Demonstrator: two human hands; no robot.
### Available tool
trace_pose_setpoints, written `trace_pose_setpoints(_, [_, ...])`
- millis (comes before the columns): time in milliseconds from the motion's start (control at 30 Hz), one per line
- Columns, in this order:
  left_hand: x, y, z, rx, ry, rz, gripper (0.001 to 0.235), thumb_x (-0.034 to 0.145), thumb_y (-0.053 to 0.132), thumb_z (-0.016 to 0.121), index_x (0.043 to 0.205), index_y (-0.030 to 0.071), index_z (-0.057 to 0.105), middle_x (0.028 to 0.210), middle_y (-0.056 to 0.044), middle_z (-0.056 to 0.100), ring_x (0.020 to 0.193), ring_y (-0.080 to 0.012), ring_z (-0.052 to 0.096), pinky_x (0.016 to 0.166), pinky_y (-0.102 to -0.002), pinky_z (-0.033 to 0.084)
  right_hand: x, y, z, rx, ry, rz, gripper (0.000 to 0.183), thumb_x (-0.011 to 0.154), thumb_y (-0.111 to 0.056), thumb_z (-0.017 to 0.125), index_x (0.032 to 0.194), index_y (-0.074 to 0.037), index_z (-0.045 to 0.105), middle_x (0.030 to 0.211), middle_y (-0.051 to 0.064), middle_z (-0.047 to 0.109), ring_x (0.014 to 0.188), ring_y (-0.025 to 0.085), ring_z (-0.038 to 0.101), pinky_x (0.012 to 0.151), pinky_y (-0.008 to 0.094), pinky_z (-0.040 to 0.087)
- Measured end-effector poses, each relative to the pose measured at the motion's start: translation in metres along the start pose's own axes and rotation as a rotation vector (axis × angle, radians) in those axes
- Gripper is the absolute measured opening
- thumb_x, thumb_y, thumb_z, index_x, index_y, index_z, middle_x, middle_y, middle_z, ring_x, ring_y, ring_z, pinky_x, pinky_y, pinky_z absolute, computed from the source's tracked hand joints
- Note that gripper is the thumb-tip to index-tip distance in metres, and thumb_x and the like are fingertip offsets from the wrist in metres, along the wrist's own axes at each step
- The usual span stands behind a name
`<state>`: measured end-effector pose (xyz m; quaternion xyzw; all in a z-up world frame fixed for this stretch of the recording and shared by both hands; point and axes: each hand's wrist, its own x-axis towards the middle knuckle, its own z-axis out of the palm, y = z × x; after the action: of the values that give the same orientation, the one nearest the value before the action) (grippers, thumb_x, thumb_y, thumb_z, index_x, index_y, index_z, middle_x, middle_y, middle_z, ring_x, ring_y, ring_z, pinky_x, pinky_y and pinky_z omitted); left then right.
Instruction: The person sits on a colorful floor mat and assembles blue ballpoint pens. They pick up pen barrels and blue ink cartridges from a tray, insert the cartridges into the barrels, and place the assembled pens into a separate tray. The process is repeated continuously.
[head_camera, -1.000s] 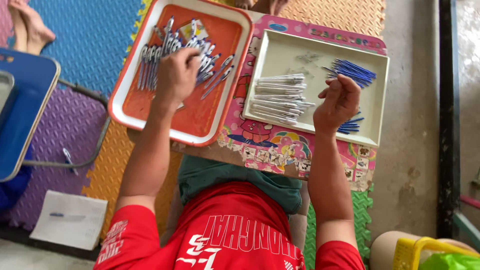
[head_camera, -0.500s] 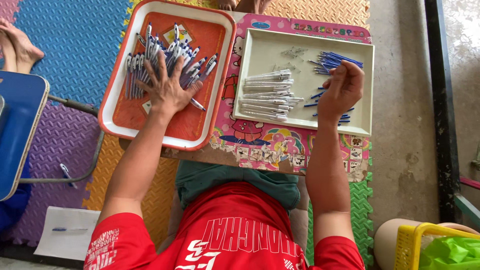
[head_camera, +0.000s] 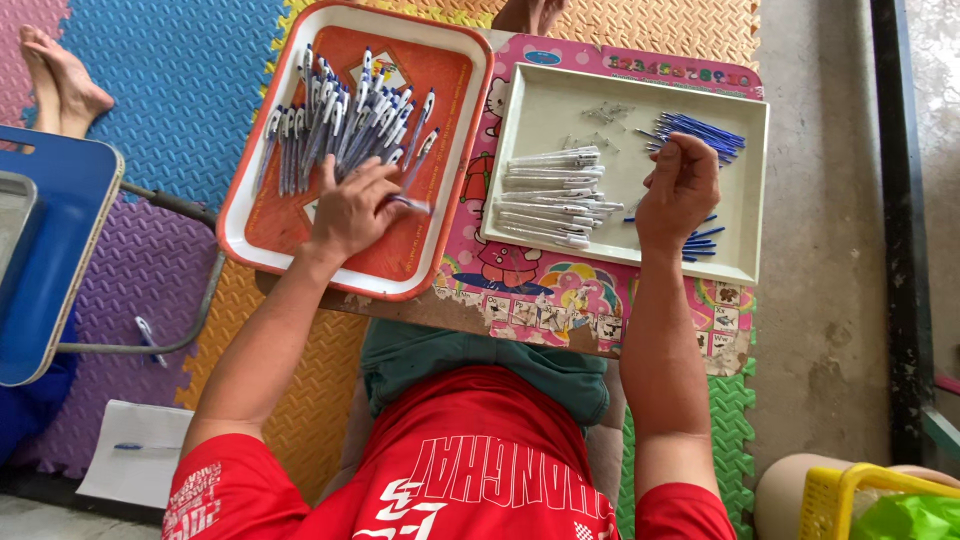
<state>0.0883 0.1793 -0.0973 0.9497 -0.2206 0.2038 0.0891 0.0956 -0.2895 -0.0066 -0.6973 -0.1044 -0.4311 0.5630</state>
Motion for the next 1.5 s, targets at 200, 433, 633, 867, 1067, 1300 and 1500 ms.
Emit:
trace_pose_setpoints(200, [0.020, -0.042, 0.044, 0.137, 0.207, -0.175, 0.041, 0.105, 0.068, 0.068, 0.094, 0.028, 0.068, 0.130, 0.007, 0.071, 0.133, -0.0196, 0.062, 0.111, -0.067, 0.035, 0.003, 0.004, -0.004, -0.050, 0.074, 0.028, 0.011, 0.109, 0.002, 0.060, 0.116, 0.002, 0.069, 0.080, 0.013, 0.070, 0.056, 0.013, 0.061, 0.055, 0.026, 0.052])
trace_pose_setpoints(433, [0.064, 0.038, -0.067, -0.041, -0.182, -0.570, 0.083, 0.106, 0.067, 0.055, 0.168, 0.014, 0.039, 0.172, -0.026, 0.021, 0.157, -0.0528, 0.021, 0.108, -0.091, 0.020, 0.035, 0.014, -0.057, -0.197, 0.310, -0.052, 0.023, 0.098, 0.008, 0.059, 0.118, 0.000, 0.067, 0.083, 0.015, 0.072, 0.064, 0.018, 0.064, 0.058, 0.027, 0.051])
trace_pose_setpoints(633, [0.070, 0.142, -0.007, -0.080, 0.445, 0.119, 0.047, 0.090, 0.056, 0.079, 0.123, 0.022, 0.076, 0.141, -0.013, 0.063, 0.137, -0.0355, 0.055, 0.110, -0.050, 0.040, 0.030, 0.028, -0.065, -0.314, 0.355, 0.087, 0.011, 0.102, -0.007, 0.067, 0.112, -0.007, 0.072, 0.083, 0.011, 0.074, 0.069, 0.014, 0.065, 0.061, 0.027, 0.053])
trace_pose_setpoints(867, [0.030, 0.223, 0.038, -0.305, 0.118, 0.122, 0.039, 0.090, 0.047, 0.074, 0.121, 0.024, 0.072, 0.134, -0.005, 0.065, 0.132, -0.0288, 0.060, 0.116, -0.047, 0.041, 0.018, 0.017, -0.032, -0.494, 0.128, 0.119, 0.009, 0.102, -0.012, 0.071, 0.107, -0.010, 0.078, 0.084, 0.010, 0.076, 0.073, 0.021, 0.071, 0.062, 0.031, 0.057])
trace_pose_setpoints(1067, [0.020, 0.230, 0.030, -0.333, 0.128, 0.098, 0.036, 0.092, 0.034, 0.076, 0.125, 0.022, 0.070, 0.132, -0.005, 0.065, 0.134, -0.0292, 0.060, 0.120, -0.047, 0.041, 0.018, 0.016, -0.036, -0.506, 0.069, 0.119, 0.010, 0.106, -0.010, 0.068, 0.111, -0.010, 0.077, 0.088, 0.010, 0.076, 0.077, 0.021, 0.070, 0.066, 0.033, 0.057])
trace_pose_setpoints(1300, [0.009, 0.234, 0.010, -0.372, 0.119, 0.109, 0.021, 0.090, 0.033, 0.077, 0.102, 0.016, 0.072, 0.120, -0.007, 0.065, 0.127, -0.0330, 0.062, 0.118, -0.049, 0.042, 0.016, 0.011, -0.032, -0.491, 0.002, 0.120, 0.009, 0.104, -0.009, 0.068, 0.109, -0.009, 0.076, 0.087, 0.011, 0.074, 0.078, 0.024, 0.068, 0.067, 0.036, 0.057])
trace_pose_setpoints(1500, [0.018, 0.234, 0.024, -0.193, 0.136, 0.074, 0.009, 0.101, 0.018, 0.063, 0.107, 0.022, 0.068, 0.099, 0.001, 0.062, 0.109, -0.0240, 0.068, 0.101, -0.042, 0.051, 0.015, 0.007, -0.028, -0.486, -0.042, 0.134, 0.011, 0.106, -0.008, 0.068, 0.111, -0.009, 0.077, 0.091, 0.010, 0.075, 0.082, 0.024, 0.070, 0.071, 0.036, 0.060])
